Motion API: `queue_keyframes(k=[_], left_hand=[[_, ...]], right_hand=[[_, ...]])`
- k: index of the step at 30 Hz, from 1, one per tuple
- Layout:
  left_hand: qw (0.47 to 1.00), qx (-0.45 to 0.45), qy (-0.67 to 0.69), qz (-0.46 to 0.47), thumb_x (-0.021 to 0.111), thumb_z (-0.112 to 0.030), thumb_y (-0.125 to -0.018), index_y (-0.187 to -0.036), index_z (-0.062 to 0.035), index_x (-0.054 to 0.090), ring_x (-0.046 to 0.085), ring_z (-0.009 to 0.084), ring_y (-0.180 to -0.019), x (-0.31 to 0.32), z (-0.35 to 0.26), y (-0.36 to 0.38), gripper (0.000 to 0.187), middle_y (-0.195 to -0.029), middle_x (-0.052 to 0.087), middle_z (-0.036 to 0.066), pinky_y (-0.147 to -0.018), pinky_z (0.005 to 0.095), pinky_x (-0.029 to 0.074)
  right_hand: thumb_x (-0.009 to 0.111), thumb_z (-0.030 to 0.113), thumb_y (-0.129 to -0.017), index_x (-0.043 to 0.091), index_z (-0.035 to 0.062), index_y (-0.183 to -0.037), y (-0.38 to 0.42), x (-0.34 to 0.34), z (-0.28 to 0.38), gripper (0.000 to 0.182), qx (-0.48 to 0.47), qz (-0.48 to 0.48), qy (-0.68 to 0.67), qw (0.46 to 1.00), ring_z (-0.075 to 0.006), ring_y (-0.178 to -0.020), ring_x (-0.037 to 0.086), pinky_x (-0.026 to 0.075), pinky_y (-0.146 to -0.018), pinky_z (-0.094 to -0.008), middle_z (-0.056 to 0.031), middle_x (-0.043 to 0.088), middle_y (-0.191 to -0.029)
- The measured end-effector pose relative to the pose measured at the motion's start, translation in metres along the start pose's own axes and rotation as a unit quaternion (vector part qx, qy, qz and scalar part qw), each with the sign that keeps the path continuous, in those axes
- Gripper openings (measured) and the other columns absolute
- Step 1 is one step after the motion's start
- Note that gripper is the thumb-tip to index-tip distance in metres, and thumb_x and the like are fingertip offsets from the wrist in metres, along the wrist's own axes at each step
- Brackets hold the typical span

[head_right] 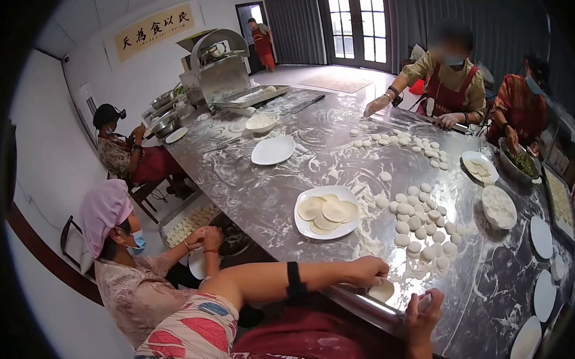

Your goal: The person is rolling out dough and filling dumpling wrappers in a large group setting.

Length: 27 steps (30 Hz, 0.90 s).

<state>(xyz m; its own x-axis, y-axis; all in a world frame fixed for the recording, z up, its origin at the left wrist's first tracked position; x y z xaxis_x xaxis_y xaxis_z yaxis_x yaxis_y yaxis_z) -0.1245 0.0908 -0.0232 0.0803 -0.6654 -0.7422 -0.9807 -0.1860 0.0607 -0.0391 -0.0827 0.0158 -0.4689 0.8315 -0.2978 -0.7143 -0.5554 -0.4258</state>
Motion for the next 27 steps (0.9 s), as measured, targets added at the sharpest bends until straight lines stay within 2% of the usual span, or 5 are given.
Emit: queue_keyframes(k=[8,11,13,18,27], left_hand=[[0.997,-0.060,-0.042,0.007,0.062,-0.018,-0.074,-0.088,-0.0040,0.065,0.063,0.0333,-0.081,-0.009,-0.011,-0.009,0.020,-0.083,0.064,0.019,-0.071,0.0394,0.048],[0.995,-0.024,-0.067,0.065,0.063,-0.018,-0.072,-0.084,-0.0035,0.065,0.062,0.0333,-0.079,-0.001,-0.018,-0.005,0.019,-0.080,0.064,0.019,-0.069,0.0401,0.047],[0.997,-0.008,-0.059,0.053,0.063,-0.016,-0.070,-0.080,-0.0014,0.063,0.062,0.0331,-0.076,0.001,-0.010,-0.007,0.018,-0.078,0.064,0.019,-0.067,0.0405,0.046],[0.999,-0.011,-0.003,0.047,0.062,-0.017,-0.073,-0.083,-0.0008,0.063,0.062,0.0341,-0.079,-0.005,-0.013,0.004,0.019,-0.081,0.064,0.020,-0.069,0.0406,0.047],[0.995,-0.003,-0.080,0.054,0.065,-0.018,-0.072,-0.088,0.0003,0.062,0.061,0.0350,-0.082,-0.002,-0.016,-0.004,0.024,-0.084,0.063,0.021,-0.073,0.0412,0.046]], right_hand=[[0.063,0.005,-0.079,0.045,0.0028,-0.099,-0.057,0.029,-0.013,0.028,-0.048,0.015,0.077,0.996,-0.0296,-0.057,0.056,0.044,-0.054,-0.0371,-0.0153,0.051,-0.067],[0.057,0.004,-0.084,0.041,0.0051,-0.100,-0.022,0.011,-0.020,0.022,-0.108,0.002,0.093,0.990,-0.0126,-0.047,0.050,0.038,-0.041,-0.0288,-0.0068,0.047,-0.063],[0.062,0.005,-0.079,0.044,0.0014,-0.100,0.012,-0.003,-0.008,0.028,0.018,0.013,-0.010,1.000,-0.0324,-0.059,0.057,0.043,-0.054,-0.0383,-0.0161,0.052,-0.069],[0.060,0.003,-0.081,0.045,0.0012,-0.099,-0.020,0.009,-0.006,0.024,-0.070,-0.008,0.055,0.996,-0.0287,-0.054,0.055,0.042,-0.051,-0.0369,-0.0138,0.051,-0.065],[0.057,0.002,-0.084,0.043,0.0067,-0.100,0.014,-0.004,-0.009,0.022,-0.121,-0.016,0.073,0.990,-0.0102,-0.047,0.051,0.041,-0.042,-0.0256,-0.0057,0.049,-0.066]])
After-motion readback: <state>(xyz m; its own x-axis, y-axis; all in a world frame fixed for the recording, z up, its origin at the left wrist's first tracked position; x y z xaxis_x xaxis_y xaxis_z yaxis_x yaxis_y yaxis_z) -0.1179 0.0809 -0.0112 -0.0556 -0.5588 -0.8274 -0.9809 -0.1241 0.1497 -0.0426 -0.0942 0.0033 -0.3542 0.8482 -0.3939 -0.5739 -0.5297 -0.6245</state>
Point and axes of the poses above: each hand's wrist, its own y-axis away from the middle knuckle, its own x-axis out of the palm, z = x × y, the point moved 7 cm from there along -y, towards the middle knuckle
